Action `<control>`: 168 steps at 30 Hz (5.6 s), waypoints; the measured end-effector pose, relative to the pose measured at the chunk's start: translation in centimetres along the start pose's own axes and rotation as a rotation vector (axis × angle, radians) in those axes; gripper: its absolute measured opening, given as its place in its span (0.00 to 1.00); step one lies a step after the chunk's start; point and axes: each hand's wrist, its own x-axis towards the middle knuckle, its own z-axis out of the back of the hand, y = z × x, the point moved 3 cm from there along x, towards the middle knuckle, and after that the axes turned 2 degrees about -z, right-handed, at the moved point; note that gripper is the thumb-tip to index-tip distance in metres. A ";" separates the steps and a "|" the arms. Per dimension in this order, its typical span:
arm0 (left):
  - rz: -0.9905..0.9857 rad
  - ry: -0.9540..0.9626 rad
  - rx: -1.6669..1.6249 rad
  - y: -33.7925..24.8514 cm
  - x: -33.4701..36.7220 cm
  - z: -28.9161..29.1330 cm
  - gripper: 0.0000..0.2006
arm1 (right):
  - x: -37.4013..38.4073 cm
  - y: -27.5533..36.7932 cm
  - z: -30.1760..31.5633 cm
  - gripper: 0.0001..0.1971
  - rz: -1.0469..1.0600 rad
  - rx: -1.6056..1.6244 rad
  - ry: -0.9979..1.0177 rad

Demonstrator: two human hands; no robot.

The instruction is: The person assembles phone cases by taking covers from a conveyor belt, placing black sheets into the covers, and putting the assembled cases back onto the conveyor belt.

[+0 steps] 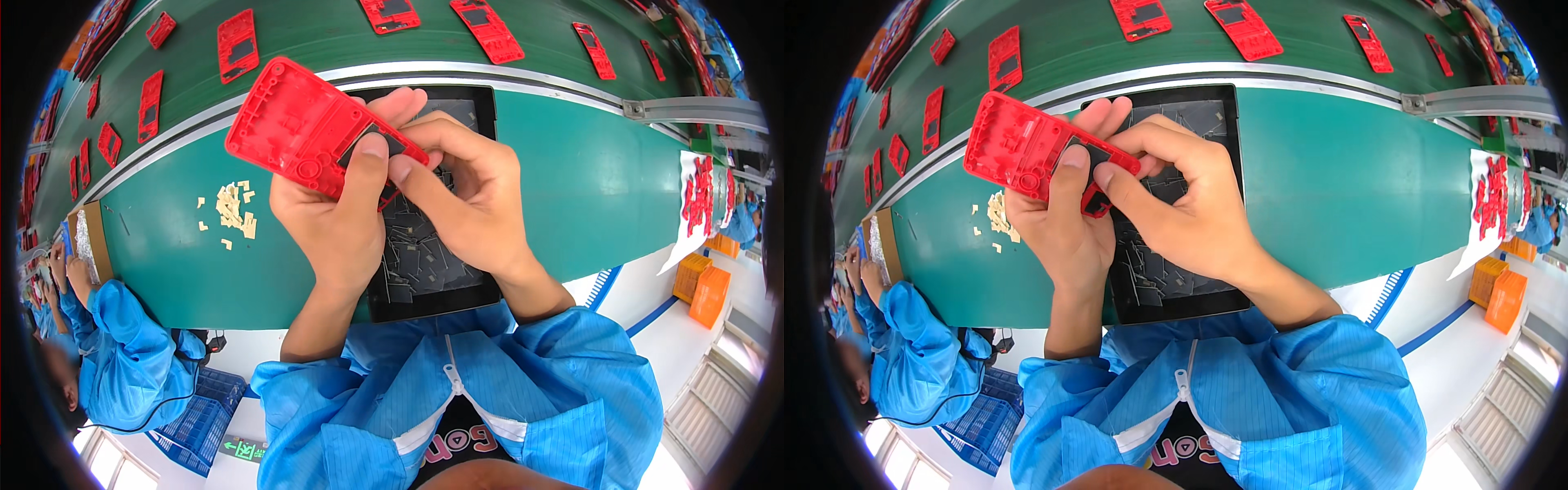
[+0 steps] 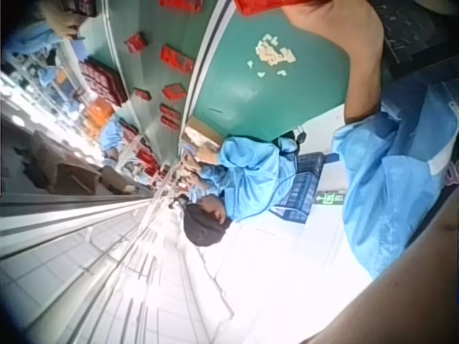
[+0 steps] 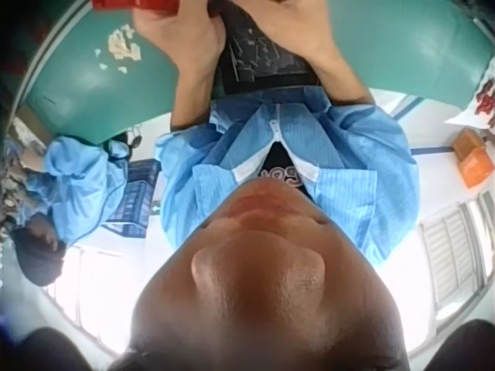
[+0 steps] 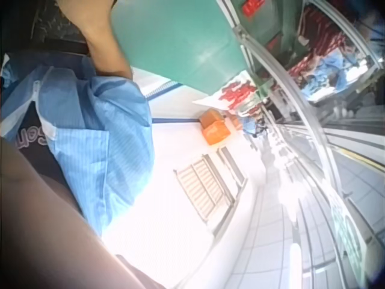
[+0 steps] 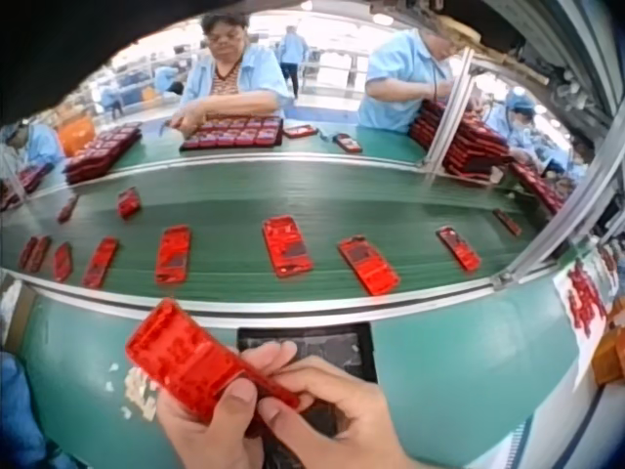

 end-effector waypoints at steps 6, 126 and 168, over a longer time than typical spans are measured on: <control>-0.025 -0.002 -0.002 0.3 -0.6 -0.2 0.10 | -0.5 0.1 -1.0 0.05 -0.162 0.339 -0.027; 0.098 0.118 0.328 1.7 0.3 0.6 0.22 | 12.6 -7.8 15.2 0.35 0.456 -1.146 -0.156; -0.294 1.087 -0.997 -8.7 4.0 -8.8 0.40 | 11.6 -7.6 14.5 0.22 0.407 -1.130 -0.060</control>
